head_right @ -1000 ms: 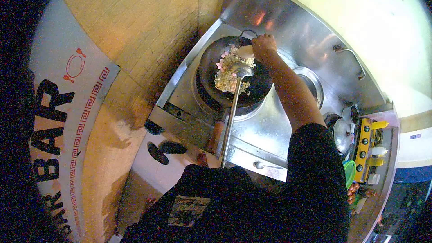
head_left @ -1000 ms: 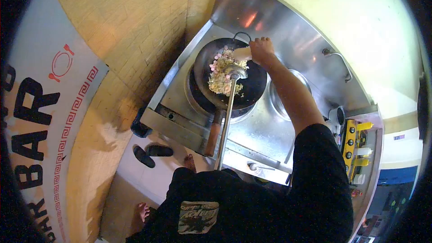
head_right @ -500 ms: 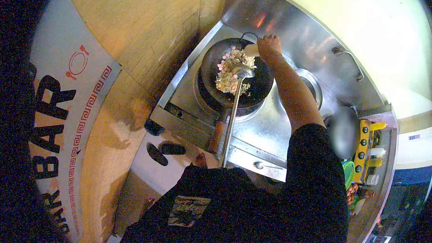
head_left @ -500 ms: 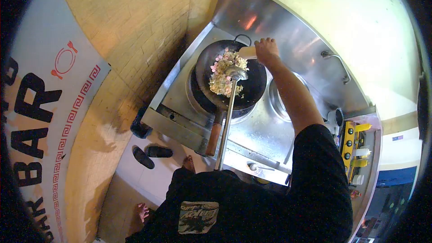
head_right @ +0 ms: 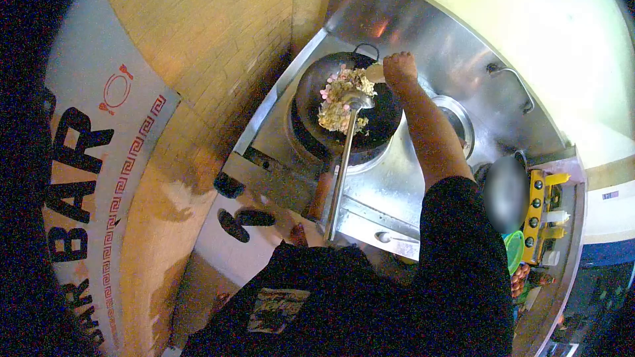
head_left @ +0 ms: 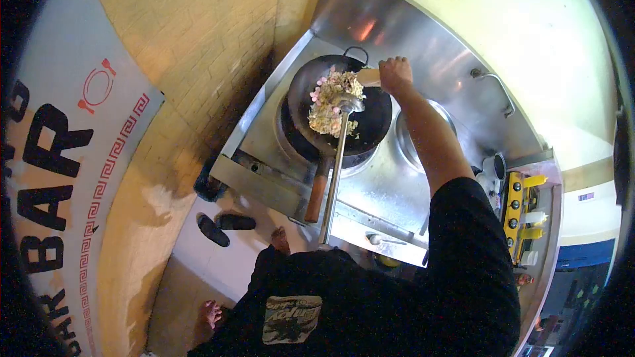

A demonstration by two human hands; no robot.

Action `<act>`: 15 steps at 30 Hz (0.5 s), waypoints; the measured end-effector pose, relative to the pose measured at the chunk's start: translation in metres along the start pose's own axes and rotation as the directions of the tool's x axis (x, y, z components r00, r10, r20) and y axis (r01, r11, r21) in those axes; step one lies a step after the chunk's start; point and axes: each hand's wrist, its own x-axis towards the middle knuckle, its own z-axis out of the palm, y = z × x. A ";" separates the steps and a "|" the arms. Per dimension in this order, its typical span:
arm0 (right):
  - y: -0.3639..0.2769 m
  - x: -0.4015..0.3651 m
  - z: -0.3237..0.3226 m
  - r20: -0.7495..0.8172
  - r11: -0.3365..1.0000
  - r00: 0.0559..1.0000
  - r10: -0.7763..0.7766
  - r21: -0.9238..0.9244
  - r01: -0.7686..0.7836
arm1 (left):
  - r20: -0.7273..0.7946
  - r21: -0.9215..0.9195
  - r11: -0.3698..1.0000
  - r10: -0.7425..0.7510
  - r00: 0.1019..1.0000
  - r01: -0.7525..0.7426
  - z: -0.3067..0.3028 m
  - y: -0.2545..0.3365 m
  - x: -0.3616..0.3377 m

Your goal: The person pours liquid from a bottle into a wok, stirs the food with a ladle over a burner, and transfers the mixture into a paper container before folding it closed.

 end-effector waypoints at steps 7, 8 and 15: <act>-0.005 0.001 0.003 -0.086 0.999 0.996 -0.023 0.041 0.027 | -0.337 0.504 0.829 0.446 0.829 -0.241 0.076 -0.013 -0.072; -0.006 0.003 0.004 -0.066 0.997 0.996 -0.053 0.050 0.056 | -0.200 0.322 0.908 0.342 0.918 -0.268 0.044 -0.017 -0.042; 0.003 -0.007 0.001 -0.131 0.998 0.990 0.055 0.027 -0.052 | -0.100 0.086 0.983 0.168 0.981 -0.160 0.003 -0.037 -0.011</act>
